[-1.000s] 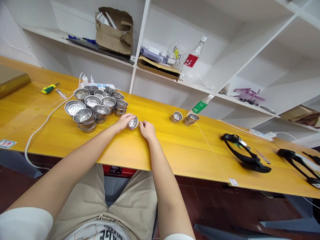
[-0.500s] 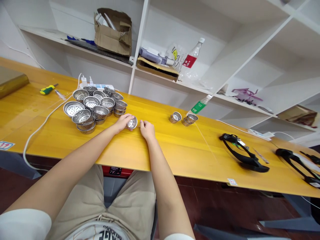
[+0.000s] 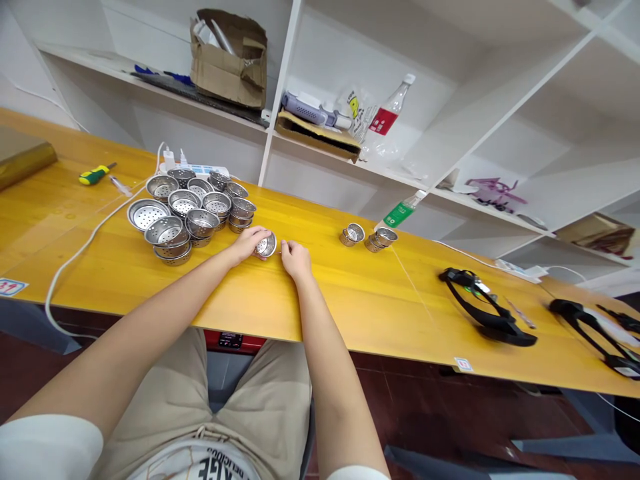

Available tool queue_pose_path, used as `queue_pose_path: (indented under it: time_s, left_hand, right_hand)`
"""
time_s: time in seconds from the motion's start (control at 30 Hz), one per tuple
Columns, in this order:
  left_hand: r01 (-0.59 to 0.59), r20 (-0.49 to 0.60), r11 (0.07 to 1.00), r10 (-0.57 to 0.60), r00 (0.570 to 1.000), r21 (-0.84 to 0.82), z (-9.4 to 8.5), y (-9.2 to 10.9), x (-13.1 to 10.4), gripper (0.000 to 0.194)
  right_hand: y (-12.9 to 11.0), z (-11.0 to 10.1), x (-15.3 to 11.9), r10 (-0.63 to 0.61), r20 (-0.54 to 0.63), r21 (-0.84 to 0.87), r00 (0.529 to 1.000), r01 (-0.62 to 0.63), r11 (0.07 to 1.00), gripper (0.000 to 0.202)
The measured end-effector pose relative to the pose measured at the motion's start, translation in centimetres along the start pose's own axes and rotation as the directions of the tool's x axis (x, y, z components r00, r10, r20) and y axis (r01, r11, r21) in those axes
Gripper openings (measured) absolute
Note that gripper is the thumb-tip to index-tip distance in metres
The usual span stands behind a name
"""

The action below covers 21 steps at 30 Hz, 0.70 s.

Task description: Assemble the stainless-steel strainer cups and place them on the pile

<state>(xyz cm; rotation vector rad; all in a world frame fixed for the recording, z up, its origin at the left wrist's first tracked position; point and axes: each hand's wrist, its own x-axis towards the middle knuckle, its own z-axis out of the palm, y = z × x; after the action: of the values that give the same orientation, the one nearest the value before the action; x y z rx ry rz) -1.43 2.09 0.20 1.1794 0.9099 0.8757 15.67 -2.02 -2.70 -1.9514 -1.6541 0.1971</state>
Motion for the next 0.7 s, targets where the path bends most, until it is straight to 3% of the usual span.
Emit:
queue_pose_path:
  time_s: [0.7]
  left_hand:
    - [-0.001, 0.004, 1.000, 0.001, 1.000, 0.008, 0.01, -0.07, 0.16, 0.015]
  right_hand:
    - [-0.35, -0.38, -0.25, 0.001, 0.030, -0.030, 1.000, 0.000, 1.000, 0.041]
